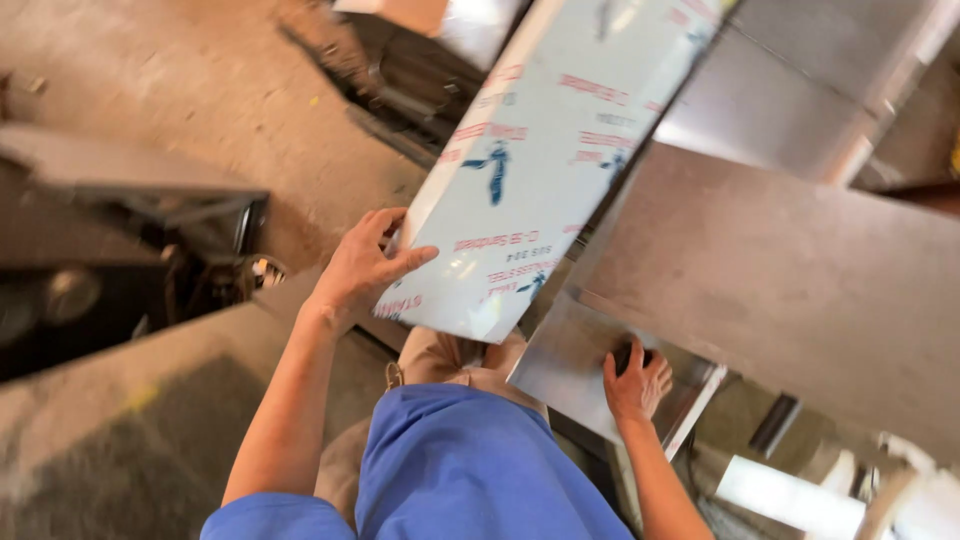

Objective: Fabricating and assembling stainless steel panels and frames in a workshop environment.

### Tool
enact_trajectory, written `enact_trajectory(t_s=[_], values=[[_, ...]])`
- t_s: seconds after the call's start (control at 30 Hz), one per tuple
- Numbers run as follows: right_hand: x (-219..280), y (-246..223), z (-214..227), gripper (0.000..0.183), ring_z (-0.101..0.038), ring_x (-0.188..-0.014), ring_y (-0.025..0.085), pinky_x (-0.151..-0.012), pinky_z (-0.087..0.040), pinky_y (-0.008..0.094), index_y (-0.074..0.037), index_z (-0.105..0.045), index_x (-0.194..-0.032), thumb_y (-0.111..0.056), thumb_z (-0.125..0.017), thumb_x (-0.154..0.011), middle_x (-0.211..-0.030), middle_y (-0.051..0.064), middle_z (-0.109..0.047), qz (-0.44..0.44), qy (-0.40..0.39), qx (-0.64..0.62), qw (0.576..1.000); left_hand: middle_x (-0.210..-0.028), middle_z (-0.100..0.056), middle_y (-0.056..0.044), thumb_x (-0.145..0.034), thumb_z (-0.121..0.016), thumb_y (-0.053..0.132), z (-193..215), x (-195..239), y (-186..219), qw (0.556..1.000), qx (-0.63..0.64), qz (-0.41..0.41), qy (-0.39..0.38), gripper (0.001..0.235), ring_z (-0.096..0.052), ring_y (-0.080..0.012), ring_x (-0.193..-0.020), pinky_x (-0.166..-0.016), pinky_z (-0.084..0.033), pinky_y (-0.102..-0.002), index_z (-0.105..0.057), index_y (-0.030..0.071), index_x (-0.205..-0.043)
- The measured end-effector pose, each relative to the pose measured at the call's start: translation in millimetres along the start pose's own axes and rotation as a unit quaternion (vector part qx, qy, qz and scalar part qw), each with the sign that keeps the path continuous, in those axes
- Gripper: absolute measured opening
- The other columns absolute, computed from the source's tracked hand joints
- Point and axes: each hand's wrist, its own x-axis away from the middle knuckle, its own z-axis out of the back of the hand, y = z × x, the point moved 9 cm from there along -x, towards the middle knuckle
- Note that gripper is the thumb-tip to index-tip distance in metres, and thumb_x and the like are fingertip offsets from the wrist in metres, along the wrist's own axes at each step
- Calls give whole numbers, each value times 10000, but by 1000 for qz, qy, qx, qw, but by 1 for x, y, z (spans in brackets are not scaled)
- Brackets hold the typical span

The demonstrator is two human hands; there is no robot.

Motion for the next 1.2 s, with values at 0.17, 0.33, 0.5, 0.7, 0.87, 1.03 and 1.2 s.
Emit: enact_trajectory(t_s=[0.17, 0.33, 0.5, 0.7, 0.87, 1.03, 1.2], values=[[1, 9, 10, 726, -413, -1300, 449, -1092, -340, 592, -186, -538, -1485, -496, -715, -853, -1384, 229, -483, -46, 10, -1, 999, -1287, -676, -186, -751, -800, 398, -42, -47, 2, 989, 26, 71, -129, 899, -696, -269, -1131, -964, -547, -383, -421, 49, -1487], [-2, 32, 27, 887, -499, -1306, 399, -1096, -423, 509, 13, -440, -1517, -466, -813, -871, -1445, 237, -471, -204, 110, -270, 935, -1430, -560, -238, -815, -820, 245, -51, -64, -9, 970, 197, -59, -126, 929, -576, -290, -1307, -1068, -474, -382, -308, -12, -1546], [-40, 45, 54, 861, -532, -1350, 309, -1155, -423, 437, 4, -398, -1501, -447, -817, -899, -1485, 162, -525, -317, 247, -587, 702, -1402, -594, -236, -822, -761, 251, -42, -60, 18, 971, 176, -38, -154, 914, -622, -290, -1256, -1020, -513, -389, -296, 12, -1571], [-63, 61, 33, 712, -608, -1273, 340, -1059, -536, 533, -15, -506, -1406, -332, -809, -845, -1427, 149, -586, -347, 305, -781, 420, -1307, -652, -260, -860, -714, 277, -53, -62, 13, 975, 128, -19, -181, 888, -719, -314, -1112, -928, -585, -395, -237, 18, -1562], [-75, 43, 39, 581, -657, -1172, 328, -981, -579, 515, -5, -554, -1368, -195, -750, -855, -1330, 143, -633, -307, 294, -836, 348, -1279, -663, -260, -867, -701, 242, -47, -67, 26, 971, 147, -26, -186, 870, -733, -307, -1079, -897, -604, -386, -223, 11, -1556], [-55, 16, 65, 479, -660, -1070, 296, -905, -577, 485, -6, -574, -1312, -156, -708, -877, -1202, 126, -659, -323, 348, -818, 325, -1445, -525, -273, -896, -686, 198, -57, -70, 11, 946, 212, -40, -243, 888, -609, -315, -1249, -1003, -532, -383, -148, -23, -1567], [-11, -8, 99, 510, -682, -1150, 335, -987, -595, 489, 51, -580, -1333, -117, -699, -867, -1269, 175, -670, -270, 397, -795, 370, -1492, -473, -278, -928, -680, 171, -58, -71, 1, 936, 188, -71, -290, 916, -547, -330, -1351, -1134, -436, -400, -79, -43, -1585]])
